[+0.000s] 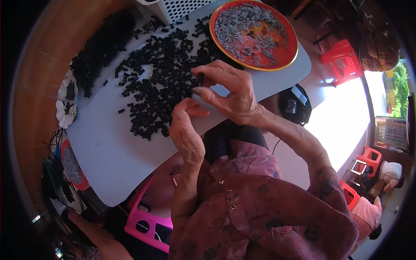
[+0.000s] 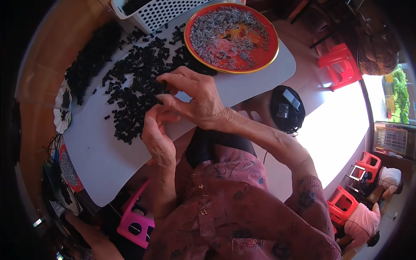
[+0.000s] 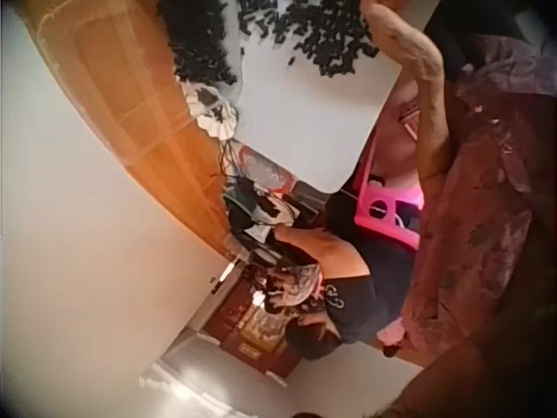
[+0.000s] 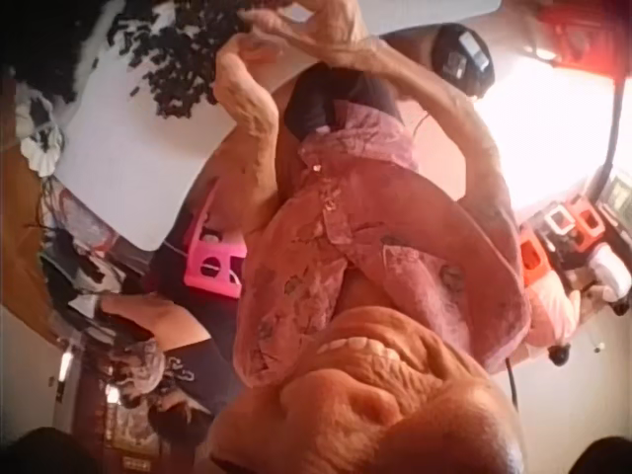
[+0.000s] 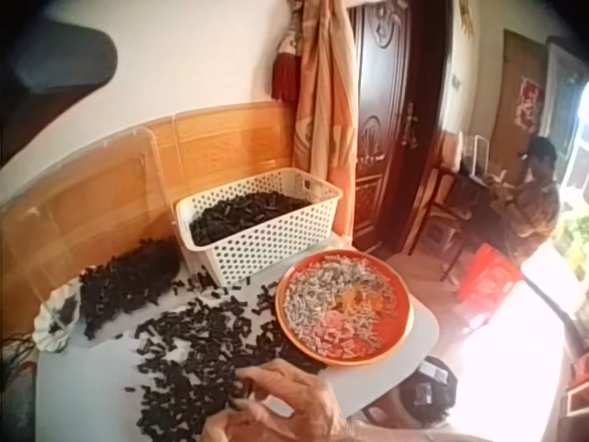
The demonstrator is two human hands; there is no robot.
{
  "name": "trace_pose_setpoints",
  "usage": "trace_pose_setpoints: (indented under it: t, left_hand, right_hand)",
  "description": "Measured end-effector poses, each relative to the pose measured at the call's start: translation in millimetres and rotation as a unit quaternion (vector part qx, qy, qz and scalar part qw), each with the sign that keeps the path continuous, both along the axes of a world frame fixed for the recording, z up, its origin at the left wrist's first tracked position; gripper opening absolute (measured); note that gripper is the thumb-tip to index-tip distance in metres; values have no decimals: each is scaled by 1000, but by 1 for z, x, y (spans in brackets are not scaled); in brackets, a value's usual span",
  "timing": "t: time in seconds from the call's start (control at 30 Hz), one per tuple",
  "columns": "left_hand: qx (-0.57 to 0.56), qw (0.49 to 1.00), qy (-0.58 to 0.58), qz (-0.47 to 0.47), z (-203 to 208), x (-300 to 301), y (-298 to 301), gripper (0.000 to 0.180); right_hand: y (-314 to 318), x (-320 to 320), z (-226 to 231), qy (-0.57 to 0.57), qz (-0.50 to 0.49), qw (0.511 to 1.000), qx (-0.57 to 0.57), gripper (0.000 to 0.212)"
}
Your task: The person assembles components by taking metal pieces from a round tray and black plastic parts from the table, fitting the metal pieces into the plastic parts by hand.
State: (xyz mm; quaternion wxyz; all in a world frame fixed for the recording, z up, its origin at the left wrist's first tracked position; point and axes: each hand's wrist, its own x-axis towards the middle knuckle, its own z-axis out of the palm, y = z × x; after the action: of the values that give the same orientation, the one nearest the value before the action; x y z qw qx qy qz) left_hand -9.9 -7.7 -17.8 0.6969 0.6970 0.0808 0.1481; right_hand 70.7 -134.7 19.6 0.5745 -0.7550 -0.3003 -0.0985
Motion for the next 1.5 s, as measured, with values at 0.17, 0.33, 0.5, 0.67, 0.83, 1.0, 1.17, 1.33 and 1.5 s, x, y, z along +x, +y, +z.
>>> trace_pose_setpoints:
  t: [0.17, 0.33, 0.5, 0.67, 0.83, 1.0, 1.17, 1.33, 1.5]
  left_hand:
    - [44, 999, -30, 3, 3, -5, 4, 45]
    - [0, 999, -38, -38, 8, 0, -3, 38]
    - [4, 997, -67, -39, 9, -3, 8, 20]
    - [14, 997, -60, -47, 10, 0, 4, 18]
    - [28, 995, -73, -56, 11, -2, 3, 18]
    - [-68, 997, -20, -11, 15, -3, 2, 32]
    - [-218, 976, -18, -7, 12, 3, 9, 41]
    - [-105, 994, -3, -27, 12, 6, 15, 36]
    - [-77, 997, -28, -9, 9, 6, -3, 27]
  right_hand:
    - [10, 111, 77, -149, -153, 970, -117, 27]
    - [20, 162, 97, -335, -172, 910, -171, 36]
    - [93, 101, 29, -182, 150, 964, -126, 19]
    - [103, 86, 8, -209, 193, 886, -366, 29]
    - [90, 86, 10, -171, 196, 940, -221, 20]
    - [53, 58, 25, 66, 219, 964, -136, 19]
    - [21, 34, 23, 49, 239, 965, -99, 17]
    - [5, 16, 16, 72, 229, 968, -68, 16]
    - [-13, 3, -5, 195, 178, 964, 18, 15]
